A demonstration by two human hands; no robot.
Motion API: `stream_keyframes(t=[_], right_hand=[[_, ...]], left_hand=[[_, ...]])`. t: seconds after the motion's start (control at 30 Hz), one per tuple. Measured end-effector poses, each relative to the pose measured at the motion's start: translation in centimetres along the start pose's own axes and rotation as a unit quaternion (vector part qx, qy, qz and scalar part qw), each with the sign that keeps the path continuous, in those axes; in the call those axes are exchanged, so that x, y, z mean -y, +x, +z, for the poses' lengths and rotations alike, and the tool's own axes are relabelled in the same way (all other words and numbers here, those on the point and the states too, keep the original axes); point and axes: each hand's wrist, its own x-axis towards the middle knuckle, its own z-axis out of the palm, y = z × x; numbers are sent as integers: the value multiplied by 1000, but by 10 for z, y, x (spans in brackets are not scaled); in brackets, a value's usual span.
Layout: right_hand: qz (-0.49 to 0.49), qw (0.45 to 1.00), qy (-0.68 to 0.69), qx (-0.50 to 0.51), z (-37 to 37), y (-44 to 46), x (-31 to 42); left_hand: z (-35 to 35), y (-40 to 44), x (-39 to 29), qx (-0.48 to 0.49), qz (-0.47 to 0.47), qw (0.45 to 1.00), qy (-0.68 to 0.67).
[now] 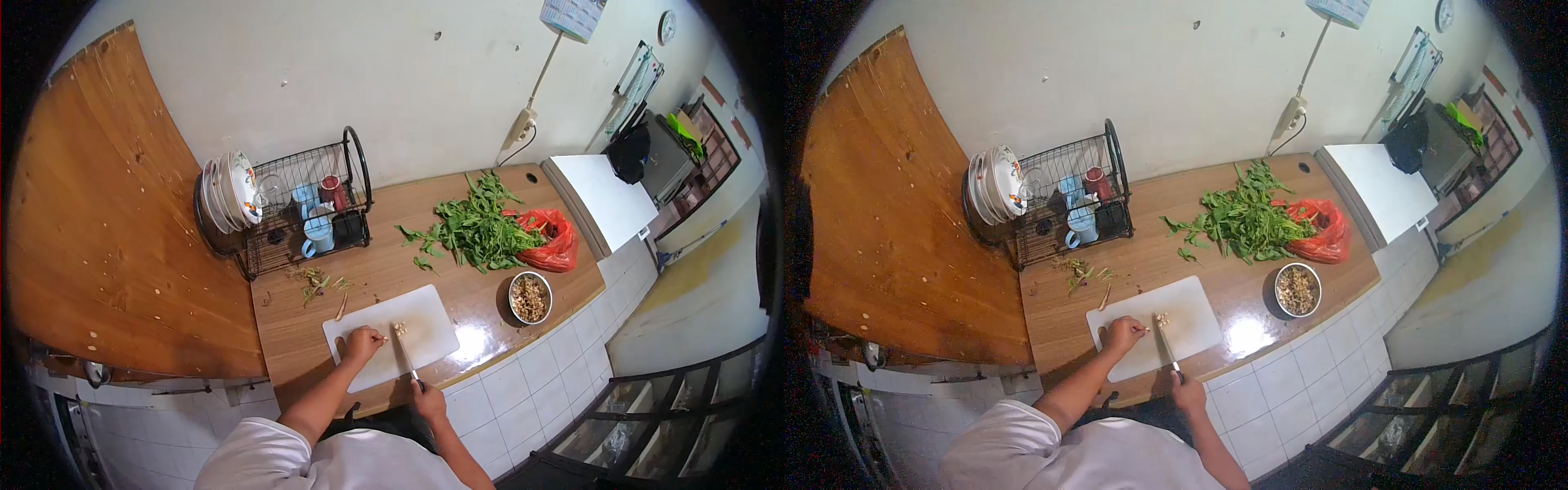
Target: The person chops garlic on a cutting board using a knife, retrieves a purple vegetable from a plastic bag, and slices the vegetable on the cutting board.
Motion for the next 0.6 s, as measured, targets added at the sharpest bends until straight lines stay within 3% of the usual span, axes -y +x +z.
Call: stream_keyframes(t=[0.1,0.2,0.37,0.53,0.6], right_hand=[[-20,999,-1,32,-10,-7,3],[-29,998,-8,52,-10,-16,-2],[-21,998,-34,54,-3,-8,2],[-31,998,-31,39,0,-2,15],[-22,997,-40,57,4,-5,9]], left_hand=[[-23,-12,-36,-23,-30,998,51],[16,-1,16,-39,2,999,-13],[22,-1,29,-53,13,998,-19],[6,1,8,-57,20,998,21],[-7,-8,-15,-52,-18,998,42]])
